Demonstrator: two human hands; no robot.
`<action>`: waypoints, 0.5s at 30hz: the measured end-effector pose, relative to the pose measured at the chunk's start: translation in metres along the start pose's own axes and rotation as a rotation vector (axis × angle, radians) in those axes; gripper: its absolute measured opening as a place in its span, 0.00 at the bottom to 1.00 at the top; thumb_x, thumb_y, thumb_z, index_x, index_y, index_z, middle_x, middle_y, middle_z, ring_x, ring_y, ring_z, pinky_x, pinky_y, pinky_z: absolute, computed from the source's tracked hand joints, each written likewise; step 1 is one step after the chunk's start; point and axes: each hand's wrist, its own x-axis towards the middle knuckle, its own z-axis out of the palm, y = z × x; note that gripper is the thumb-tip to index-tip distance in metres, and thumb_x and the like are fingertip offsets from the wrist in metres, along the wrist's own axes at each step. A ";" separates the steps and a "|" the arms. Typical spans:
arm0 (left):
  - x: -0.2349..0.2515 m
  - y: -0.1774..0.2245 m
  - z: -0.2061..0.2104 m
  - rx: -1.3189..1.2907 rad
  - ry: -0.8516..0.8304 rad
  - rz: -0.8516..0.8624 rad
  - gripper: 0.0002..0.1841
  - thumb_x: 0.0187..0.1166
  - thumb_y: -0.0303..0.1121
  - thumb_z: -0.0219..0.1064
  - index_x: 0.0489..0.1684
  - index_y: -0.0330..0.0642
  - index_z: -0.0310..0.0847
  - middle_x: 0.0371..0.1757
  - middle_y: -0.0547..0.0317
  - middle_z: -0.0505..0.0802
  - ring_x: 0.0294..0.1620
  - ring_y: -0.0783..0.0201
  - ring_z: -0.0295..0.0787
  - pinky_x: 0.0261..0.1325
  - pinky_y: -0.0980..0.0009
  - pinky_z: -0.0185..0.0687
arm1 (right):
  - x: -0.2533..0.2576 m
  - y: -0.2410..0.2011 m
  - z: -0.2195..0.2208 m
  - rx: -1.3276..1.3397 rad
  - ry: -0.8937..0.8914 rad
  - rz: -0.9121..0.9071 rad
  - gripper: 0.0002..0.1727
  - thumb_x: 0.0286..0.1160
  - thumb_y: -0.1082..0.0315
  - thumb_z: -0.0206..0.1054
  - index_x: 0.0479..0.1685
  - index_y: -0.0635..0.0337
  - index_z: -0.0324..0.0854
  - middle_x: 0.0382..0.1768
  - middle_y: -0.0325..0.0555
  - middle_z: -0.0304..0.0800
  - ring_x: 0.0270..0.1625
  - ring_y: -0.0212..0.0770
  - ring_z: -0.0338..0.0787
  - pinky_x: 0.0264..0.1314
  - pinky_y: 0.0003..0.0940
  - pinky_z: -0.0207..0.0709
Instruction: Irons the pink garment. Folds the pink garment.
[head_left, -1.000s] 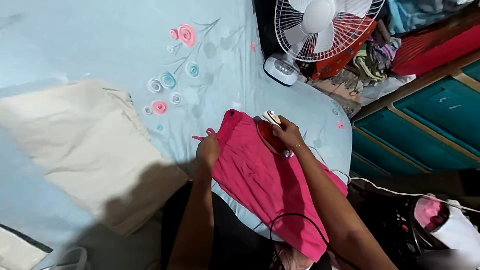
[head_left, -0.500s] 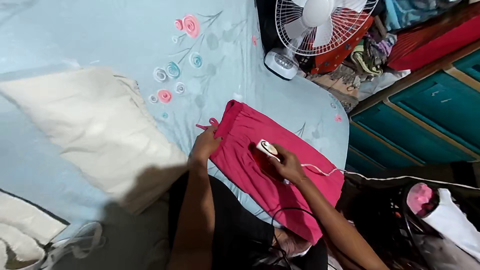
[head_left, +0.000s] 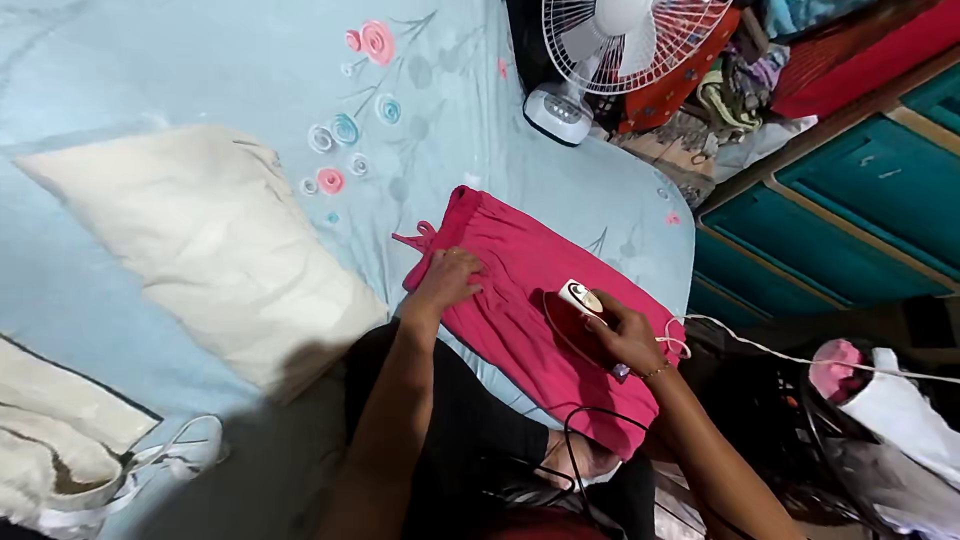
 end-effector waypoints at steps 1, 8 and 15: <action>0.004 0.002 0.002 0.024 -0.091 -0.011 0.12 0.74 0.32 0.78 0.52 0.42 0.94 0.59 0.45 0.94 0.71 0.40 0.83 0.77 0.33 0.64 | -0.004 0.000 -0.001 0.012 0.011 -0.018 0.28 0.80 0.59 0.66 0.76 0.65 0.79 0.59 0.61 0.93 0.59 0.55 0.94 0.67 0.57 0.82; 0.004 -0.005 -0.012 0.082 -0.084 -0.137 0.08 0.80 0.25 0.68 0.48 0.35 0.93 0.54 0.38 0.93 0.67 0.34 0.83 0.73 0.30 0.65 | -0.015 -0.023 0.017 0.153 -0.001 -0.151 0.28 0.78 0.61 0.66 0.74 0.69 0.80 0.57 0.59 0.94 0.57 0.46 0.95 0.64 0.46 0.85; 0.002 -0.018 -0.011 0.087 -0.041 -0.235 0.08 0.80 0.25 0.66 0.48 0.39 0.92 0.60 0.40 0.91 0.72 0.36 0.80 0.76 0.30 0.63 | 0.000 -0.034 0.060 0.092 -0.064 -0.162 0.29 0.80 0.56 0.66 0.77 0.65 0.79 0.57 0.58 0.94 0.58 0.55 0.94 0.64 0.57 0.84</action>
